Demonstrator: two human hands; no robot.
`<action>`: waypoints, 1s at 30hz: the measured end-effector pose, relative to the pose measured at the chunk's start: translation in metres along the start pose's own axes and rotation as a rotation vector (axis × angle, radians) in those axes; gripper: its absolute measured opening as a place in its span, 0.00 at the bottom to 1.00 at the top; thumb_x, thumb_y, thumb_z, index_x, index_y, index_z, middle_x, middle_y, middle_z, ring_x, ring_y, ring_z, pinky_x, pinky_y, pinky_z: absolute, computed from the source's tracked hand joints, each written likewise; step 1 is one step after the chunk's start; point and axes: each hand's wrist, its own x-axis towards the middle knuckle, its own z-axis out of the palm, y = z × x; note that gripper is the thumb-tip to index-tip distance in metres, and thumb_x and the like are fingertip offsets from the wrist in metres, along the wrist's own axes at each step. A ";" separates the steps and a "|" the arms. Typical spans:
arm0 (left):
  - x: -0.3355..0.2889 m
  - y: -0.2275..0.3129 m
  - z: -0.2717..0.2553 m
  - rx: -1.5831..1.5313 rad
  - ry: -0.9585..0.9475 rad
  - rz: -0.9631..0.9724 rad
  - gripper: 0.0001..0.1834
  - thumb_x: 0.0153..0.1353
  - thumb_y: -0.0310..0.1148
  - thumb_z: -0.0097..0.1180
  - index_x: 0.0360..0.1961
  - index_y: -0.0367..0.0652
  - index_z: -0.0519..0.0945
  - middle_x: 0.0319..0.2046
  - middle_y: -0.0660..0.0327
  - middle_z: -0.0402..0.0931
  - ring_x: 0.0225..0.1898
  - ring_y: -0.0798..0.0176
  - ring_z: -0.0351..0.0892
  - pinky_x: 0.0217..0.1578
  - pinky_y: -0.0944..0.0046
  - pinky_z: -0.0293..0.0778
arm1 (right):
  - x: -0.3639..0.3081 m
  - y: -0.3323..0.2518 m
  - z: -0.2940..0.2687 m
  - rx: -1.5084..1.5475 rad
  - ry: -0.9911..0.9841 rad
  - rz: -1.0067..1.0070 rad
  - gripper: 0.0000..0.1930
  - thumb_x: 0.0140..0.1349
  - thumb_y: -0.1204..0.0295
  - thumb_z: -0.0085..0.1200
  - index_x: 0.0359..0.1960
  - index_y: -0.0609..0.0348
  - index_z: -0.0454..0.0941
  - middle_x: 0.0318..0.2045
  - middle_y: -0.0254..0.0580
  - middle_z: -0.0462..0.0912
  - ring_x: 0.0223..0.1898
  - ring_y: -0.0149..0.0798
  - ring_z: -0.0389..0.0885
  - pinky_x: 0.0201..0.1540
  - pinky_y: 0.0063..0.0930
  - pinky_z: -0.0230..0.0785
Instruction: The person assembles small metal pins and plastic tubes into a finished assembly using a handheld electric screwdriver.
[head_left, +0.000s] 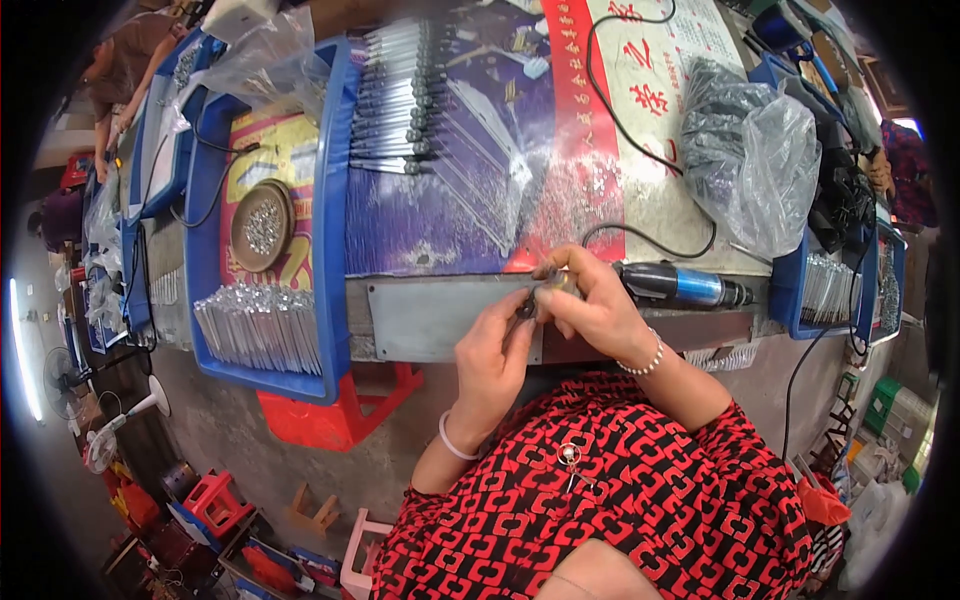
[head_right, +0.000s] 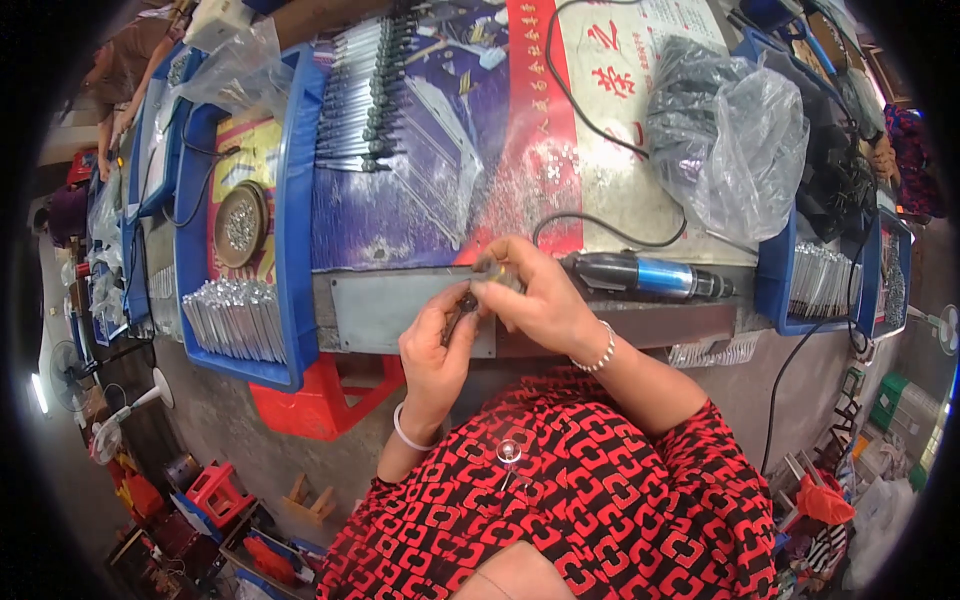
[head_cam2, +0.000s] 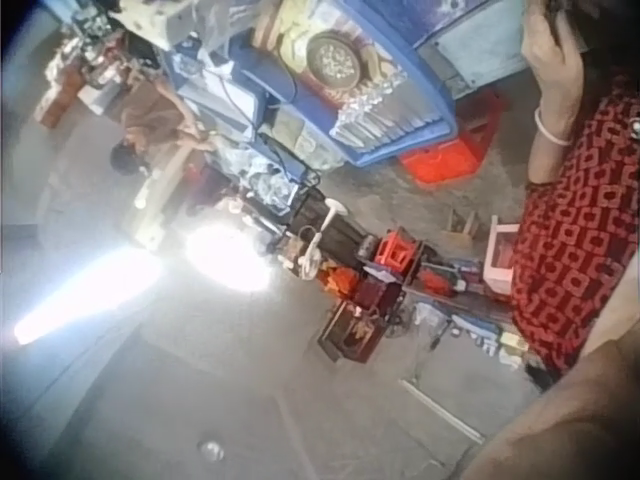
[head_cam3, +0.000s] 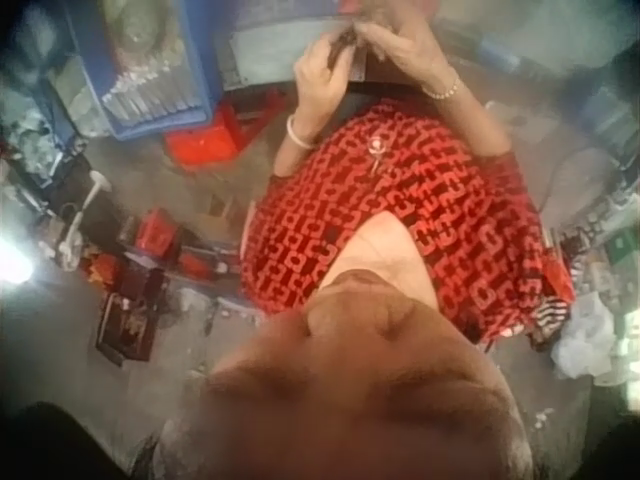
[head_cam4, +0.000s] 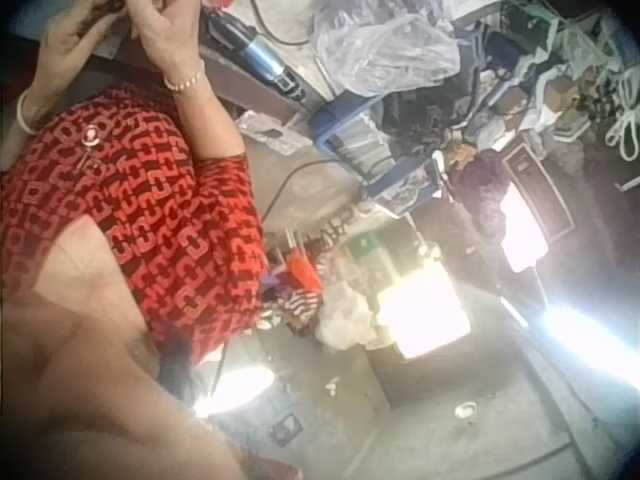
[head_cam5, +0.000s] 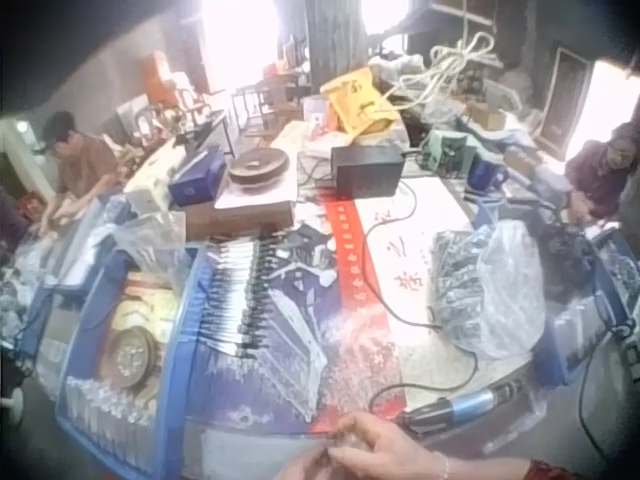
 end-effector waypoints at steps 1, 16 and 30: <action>-0.001 -0.003 0.000 -0.131 -0.001 -0.124 0.15 0.63 0.21 0.47 0.52 0.33 0.72 0.37 0.57 0.79 0.32 0.70 0.79 0.35 0.67 0.76 | -0.006 -0.003 0.001 -0.011 -0.015 -0.078 0.19 0.59 0.70 0.56 0.48 0.63 0.65 0.26 0.37 0.79 0.26 0.32 0.79 0.29 0.26 0.70; 0.020 -0.025 -0.008 -0.869 0.085 -0.370 0.10 0.65 0.25 0.49 0.46 0.33 0.71 0.35 0.55 0.79 0.30 0.68 0.80 0.32 0.70 0.78 | -0.041 -0.029 -0.004 -0.764 -0.019 -0.473 0.19 0.53 0.78 0.58 0.49 0.63 0.72 0.42 0.52 0.75 0.45 0.51 0.76 0.47 0.36 0.70; 0.022 -0.024 -0.006 -0.738 0.126 -0.338 0.07 0.63 0.22 0.52 0.41 0.33 0.70 0.34 0.55 0.79 0.30 0.68 0.80 0.31 0.71 0.78 | -0.035 -0.025 -0.003 -0.775 -0.021 -0.462 0.20 0.53 0.79 0.58 0.49 0.61 0.72 0.43 0.52 0.74 0.45 0.51 0.76 0.47 0.35 0.71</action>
